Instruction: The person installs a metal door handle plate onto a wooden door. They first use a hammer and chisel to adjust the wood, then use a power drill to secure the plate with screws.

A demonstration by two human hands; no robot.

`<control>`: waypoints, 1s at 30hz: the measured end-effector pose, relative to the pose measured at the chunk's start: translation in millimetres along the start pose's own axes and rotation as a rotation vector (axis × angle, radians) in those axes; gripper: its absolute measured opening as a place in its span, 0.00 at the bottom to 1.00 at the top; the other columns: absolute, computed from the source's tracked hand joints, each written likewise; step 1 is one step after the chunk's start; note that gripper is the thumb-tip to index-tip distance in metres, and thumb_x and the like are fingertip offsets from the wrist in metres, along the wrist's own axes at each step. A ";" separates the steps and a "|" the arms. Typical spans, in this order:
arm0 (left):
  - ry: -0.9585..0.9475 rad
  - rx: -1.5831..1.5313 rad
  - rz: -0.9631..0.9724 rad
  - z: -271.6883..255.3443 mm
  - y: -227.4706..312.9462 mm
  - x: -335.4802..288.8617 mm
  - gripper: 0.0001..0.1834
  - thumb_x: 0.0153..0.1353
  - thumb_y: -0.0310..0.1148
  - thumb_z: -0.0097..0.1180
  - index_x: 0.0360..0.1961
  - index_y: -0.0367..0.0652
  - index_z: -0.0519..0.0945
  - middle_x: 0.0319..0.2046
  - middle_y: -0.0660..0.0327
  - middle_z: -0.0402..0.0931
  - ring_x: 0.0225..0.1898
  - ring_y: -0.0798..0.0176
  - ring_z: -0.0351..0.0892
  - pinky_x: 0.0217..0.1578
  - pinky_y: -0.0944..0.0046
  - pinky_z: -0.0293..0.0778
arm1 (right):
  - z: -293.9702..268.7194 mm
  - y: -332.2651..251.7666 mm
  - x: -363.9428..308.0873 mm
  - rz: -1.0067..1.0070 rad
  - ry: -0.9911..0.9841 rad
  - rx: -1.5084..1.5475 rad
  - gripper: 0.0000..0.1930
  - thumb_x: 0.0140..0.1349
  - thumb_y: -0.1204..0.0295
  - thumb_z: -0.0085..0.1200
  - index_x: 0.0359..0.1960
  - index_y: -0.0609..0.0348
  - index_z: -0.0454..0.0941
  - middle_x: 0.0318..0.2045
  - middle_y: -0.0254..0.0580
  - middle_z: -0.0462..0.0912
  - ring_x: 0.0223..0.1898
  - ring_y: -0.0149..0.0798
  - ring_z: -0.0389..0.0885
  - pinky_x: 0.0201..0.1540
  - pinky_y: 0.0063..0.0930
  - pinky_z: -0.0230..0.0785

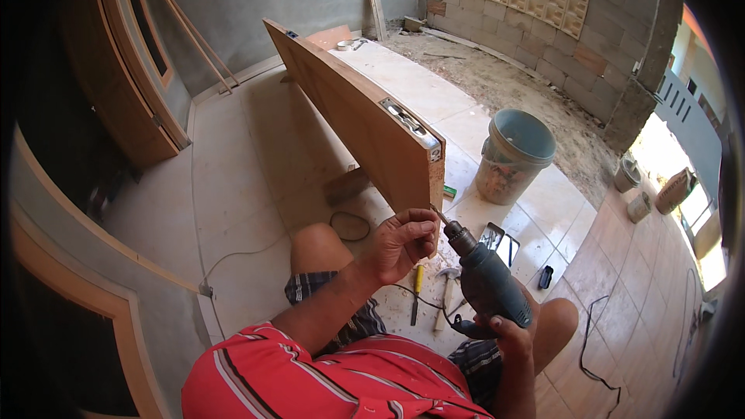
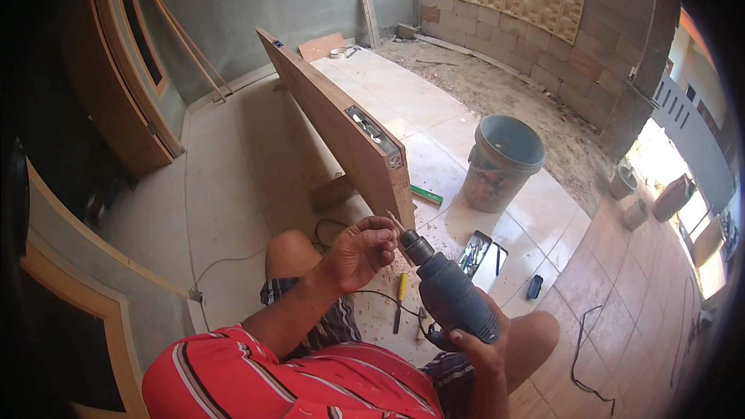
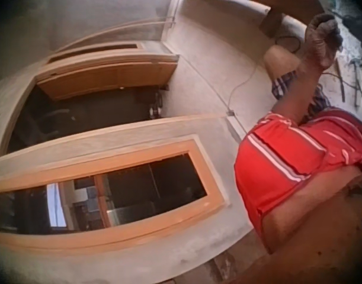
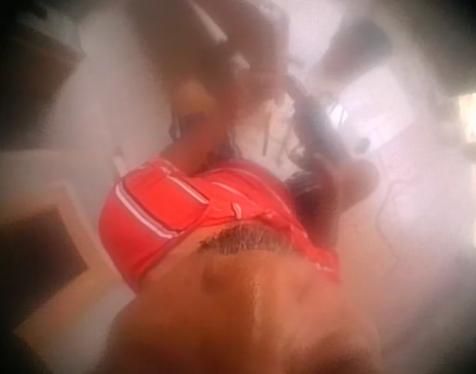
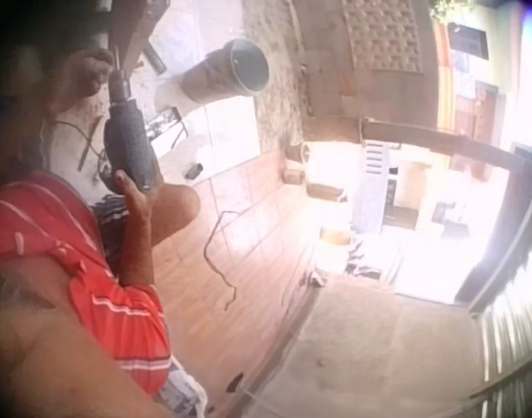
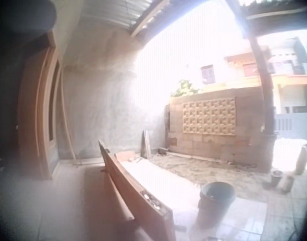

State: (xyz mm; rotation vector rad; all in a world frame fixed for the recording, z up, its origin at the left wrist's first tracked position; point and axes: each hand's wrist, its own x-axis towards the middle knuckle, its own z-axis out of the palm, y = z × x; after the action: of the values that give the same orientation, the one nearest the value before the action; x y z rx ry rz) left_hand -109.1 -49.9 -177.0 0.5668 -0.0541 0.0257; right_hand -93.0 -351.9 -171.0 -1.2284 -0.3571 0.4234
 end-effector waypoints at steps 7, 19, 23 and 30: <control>0.049 -0.165 0.035 -19.5 3.8 -0.5 0.07 0.74 0.31 0.61 0.48 0.41 0.84 0.40 0.62 0.82 0.39 0.70 0.80 0.41 0.70 0.83 | 1.6 12.7 8.3 -0.006 -0.066 -0.064 0.45 0.44 0.67 0.75 0.66 0.76 0.72 0.49 0.54 0.87 0.47 0.42 0.87 0.55 0.35 0.78; 0.222 -0.044 0.110 -13.5 6.8 10.4 0.07 0.74 0.35 0.62 0.41 0.42 0.85 0.36 0.63 0.83 0.32 0.73 0.81 0.32 0.76 0.84 | -3.1 7.6 7.7 0.027 -0.084 -0.073 0.41 0.47 0.71 0.78 0.64 0.73 0.75 0.49 0.48 0.87 0.49 0.37 0.86 0.56 0.31 0.76; 0.209 0.014 0.131 -14.4 5.1 10.9 0.07 0.74 0.34 0.63 0.41 0.42 0.85 0.37 0.62 0.83 0.33 0.71 0.82 0.32 0.73 0.84 | -5.4 6.7 7.1 0.021 -0.093 -0.058 0.40 0.47 0.72 0.78 0.64 0.72 0.75 0.49 0.48 0.87 0.48 0.35 0.86 0.55 0.29 0.76; 0.127 0.240 0.139 -17.6 21.2 8.4 0.04 0.74 0.31 0.62 0.42 0.42 0.86 0.38 0.59 0.84 0.34 0.68 0.84 0.33 0.69 0.83 | -3.7 5.6 5.9 -0.037 -0.098 -0.044 0.42 0.46 0.73 0.77 0.65 0.74 0.74 0.49 0.48 0.87 0.47 0.36 0.87 0.55 0.29 0.77</control>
State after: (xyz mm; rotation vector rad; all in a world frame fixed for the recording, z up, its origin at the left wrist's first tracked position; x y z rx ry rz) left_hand -100.8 -22.5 -179.9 0.7996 0.0343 0.2057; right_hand -86.8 -350.5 -177.2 -1.2449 -0.4748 0.4466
